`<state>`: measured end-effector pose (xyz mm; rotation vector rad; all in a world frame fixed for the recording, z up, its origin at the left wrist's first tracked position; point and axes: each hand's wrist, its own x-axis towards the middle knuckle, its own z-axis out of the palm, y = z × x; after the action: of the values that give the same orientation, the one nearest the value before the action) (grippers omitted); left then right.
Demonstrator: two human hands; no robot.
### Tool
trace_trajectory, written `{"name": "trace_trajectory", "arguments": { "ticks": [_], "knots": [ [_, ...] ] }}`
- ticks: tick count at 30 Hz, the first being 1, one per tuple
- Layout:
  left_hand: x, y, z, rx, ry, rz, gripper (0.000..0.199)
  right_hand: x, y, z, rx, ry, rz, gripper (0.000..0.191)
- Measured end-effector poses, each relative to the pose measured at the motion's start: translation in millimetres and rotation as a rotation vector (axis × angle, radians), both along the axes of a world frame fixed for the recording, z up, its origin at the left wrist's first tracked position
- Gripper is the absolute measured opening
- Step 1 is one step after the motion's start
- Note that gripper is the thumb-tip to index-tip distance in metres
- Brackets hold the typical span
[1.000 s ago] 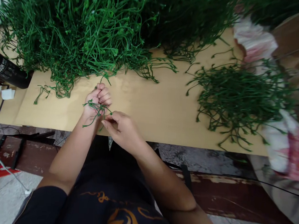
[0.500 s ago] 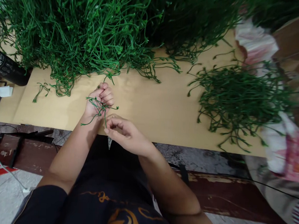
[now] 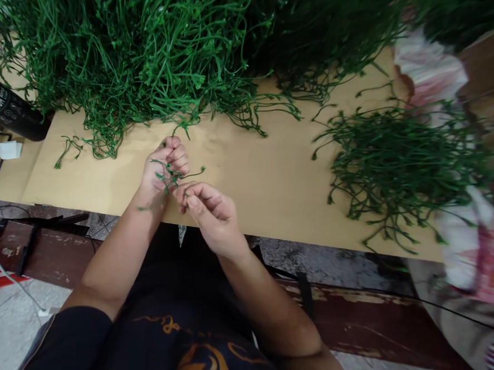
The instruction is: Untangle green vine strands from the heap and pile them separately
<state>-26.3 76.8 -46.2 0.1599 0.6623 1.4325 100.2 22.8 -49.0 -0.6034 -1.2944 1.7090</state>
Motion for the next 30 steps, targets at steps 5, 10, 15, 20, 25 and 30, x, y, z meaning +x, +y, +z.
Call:
{"name": "trace_trajectory", "arguments": {
  "ticks": [5,10,15,20,25,30],
  "knots": [
    [-7,11,-3.0,0.044,0.006,0.119,0.037,30,-32,19.8,0.216,-0.092,0.314,0.013],
    [-8,9,-3.4,0.015,0.049,0.076,0.032,98,18,37.7,0.660,-0.650,-0.360,0.005],
    [-1,2,-0.6,0.014,0.032,0.025,0.032,154,74,46.4,0.542,-1.243,-0.884,0.035],
    [0,4,0.1,0.002,-0.016,0.024,0.034,92,50,17.4,0.873,-0.895,-0.462,0.036],
    [-1,5,-1.5,-0.020,0.016,0.023,0.032,15,30,-4.7,0.897,-0.652,-0.251,0.022],
    [-1,6,0.0,-0.032,0.015,-0.036,0.035,2,29,-1.7,0.769,-0.477,-0.187,0.019]
  ]
}}
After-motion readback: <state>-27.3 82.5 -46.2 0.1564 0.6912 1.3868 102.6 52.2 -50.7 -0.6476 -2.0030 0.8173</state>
